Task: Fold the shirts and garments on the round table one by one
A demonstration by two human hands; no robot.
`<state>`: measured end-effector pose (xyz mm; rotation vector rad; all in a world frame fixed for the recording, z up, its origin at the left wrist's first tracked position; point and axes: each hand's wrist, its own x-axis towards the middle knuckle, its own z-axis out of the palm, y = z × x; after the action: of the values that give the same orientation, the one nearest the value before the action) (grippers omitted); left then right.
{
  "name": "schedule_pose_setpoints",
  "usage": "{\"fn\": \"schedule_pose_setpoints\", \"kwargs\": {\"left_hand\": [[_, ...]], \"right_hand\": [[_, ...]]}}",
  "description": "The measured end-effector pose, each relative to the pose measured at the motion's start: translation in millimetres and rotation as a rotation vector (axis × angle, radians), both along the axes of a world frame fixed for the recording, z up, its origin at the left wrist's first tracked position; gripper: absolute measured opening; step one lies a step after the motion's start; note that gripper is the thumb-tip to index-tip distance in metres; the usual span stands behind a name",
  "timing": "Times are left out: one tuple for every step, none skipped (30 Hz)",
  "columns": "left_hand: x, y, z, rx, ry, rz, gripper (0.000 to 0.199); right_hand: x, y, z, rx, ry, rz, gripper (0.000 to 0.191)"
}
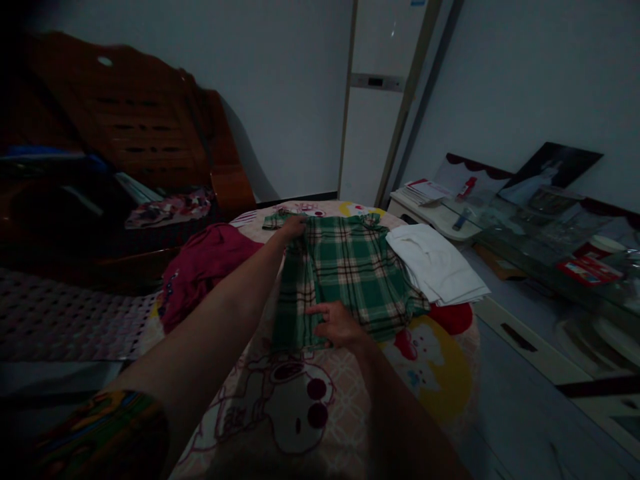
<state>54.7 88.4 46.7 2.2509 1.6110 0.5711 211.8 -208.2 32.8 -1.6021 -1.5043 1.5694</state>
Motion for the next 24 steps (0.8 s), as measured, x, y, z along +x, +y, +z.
{"fn": "schedule_pose_setpoints", "kwargs": {"left_hand": [[3,1,-0.8,-0.001,0.014,0.007,0.045],[5,2,-0.7,-0.001,0.033,0.018,0.048],[7,4,0.0,-0.001,0.051,0.027,0.051],[9,5,1.2,0.002,0.064,0.029,0.053],[10,7,2.4,0.004,0.076,0.026,0.055],[12,8,3.3,0.004,0.087,0.018,0.056],[14,9,3.7,0.003,0.098,0.006,0.057],[16,10,3.3,-0.001,0.109,-0.008,0.057],[18,11,2.2,-0.007,0.119,-0.022,0.057],[21,12,0.3,-0.015,0.128,-0.037,0.056],[23,12,-2.0,-0.025,0.138,-0.051,0.054],[26,13,-4.8,-0.035,0.147,-0.065,0.052],[29,13,-7.6,-0.044,0.154,-0.076,0.05],[32,13,-10.4,-0.049,0.159,-0.084,0.049],[35,14,-12.9,-0.051,0.163,-0.09,0.049],[38,14,-15.3,-0.05,0.164,-0.093,0.05],[41,15,-17.6,-0.046,0.161,-0.096,0.052],[43,14,-19.8,-0.042,0.156,-0.102,0.056],[45,14,-22.2,-0.038,0.153,-0.11,0.06],[47,13,-24.8,-0.034,0.142,-0.122,0.064],[49,11,-27.5,-0.033,0.118,-0.139,0.068],[49,9,-30.5,-0.033,0.08,-0.16,0.07],[49,7,-33.3,-0.034,0.029,-0.182,0.072],[48,5,-36.0,-0.034,-0.029,-0.199,0.073]], "right_hand": [[1,0,0.3,0.008,0.002,-0.003,0.063],[2,0,0.3,0.016,0.007,-0.001,0.065],[3,1,0.0,0.022,0.011,0.003,0.067],[4,2,-0.8,0.026,0.011,0.005,0.07],[5,3,-2.0,0.028,0.009,0.004,0.072],[7,3,-3.4,0.029,0.003,-0.001,0.074],[8,4,-5.1,0.031,-0.002,-0.009,0.076],[9,4,-6.7,0.036,-0.006,-0.019,0.078],[10,5,-8.1,0.042,-0.006,-0.025,0.079],[10,5,-9.2,0.05,-0.004,-0.026,0.08],[10,4,-9.9,0.057,-0.003,-0.025,0.08],[10,4,-10.2,0.063,-0.005,-0.027,0.081],[10,4,-10.3,0.067,-0.009,-0.026,0.08],[10,3,-10.2,0.068,-0.014,-0.029,0.079],[9,3,-10.1,0.066,-0.016,-0.034,0.079],[9,3,-9.9,0.064,-0.013,-0.038,0.078],[9,3,-9.8,0.06,-0.009,-0.04,0.077],[9,3,-9.8,0.056,-0.005,-0.039,0.077],[9,3,-9.7,0.052,-0.006,-0.038,0.076],[9,4,-9.5,0.05,-0.009,-0.036,0.076],[9,4,-9.1,0.047,-0.015,-0.029,0.076],[10,4,-8.5,0.045,-0.021,-0.021,0.077],[10,4,-7.6,0.044,-0.028,-0.012,0.078],[10,4,-6.3,0.045,-0.034,-0.002,0.078]]}}
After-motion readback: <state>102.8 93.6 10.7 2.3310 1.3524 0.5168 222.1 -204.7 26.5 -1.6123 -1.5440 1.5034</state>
